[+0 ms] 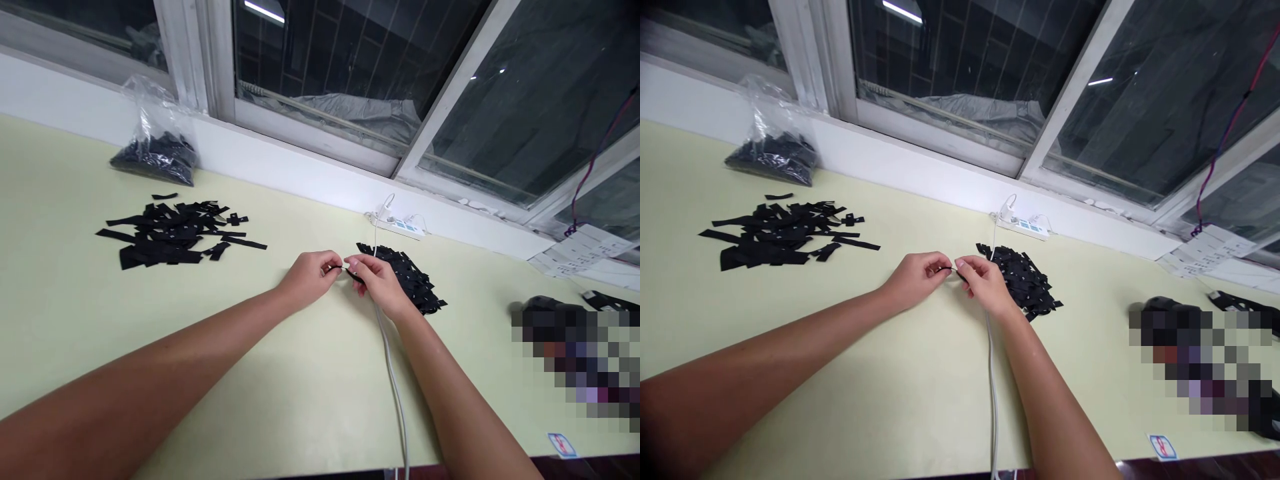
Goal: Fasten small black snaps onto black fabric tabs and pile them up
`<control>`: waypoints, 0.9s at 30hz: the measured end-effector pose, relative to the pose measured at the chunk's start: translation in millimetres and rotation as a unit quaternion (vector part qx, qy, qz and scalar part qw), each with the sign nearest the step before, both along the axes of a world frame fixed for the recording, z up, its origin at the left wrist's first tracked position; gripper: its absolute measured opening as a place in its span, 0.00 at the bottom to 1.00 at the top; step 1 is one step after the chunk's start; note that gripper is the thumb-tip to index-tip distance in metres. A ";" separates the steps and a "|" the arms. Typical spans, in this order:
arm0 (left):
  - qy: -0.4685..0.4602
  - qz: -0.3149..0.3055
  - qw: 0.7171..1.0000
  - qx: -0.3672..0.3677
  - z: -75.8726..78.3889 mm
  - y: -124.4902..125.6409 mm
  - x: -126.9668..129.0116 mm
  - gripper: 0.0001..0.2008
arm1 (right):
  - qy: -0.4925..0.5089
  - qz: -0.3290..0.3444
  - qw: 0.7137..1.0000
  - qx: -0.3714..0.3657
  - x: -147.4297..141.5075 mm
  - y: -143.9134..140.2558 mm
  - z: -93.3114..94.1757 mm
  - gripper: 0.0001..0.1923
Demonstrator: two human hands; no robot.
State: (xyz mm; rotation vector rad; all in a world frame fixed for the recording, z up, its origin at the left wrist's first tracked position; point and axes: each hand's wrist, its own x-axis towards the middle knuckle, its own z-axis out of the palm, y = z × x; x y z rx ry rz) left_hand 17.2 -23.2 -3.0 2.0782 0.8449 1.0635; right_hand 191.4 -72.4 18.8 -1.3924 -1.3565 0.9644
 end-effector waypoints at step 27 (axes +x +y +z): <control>0.105 0.014 0.979 0.172 1.6 -0.1 -4.0 0.12 | -0.006 0.025 0.999 -0.025 -3.3 3.4 -10.4 0.15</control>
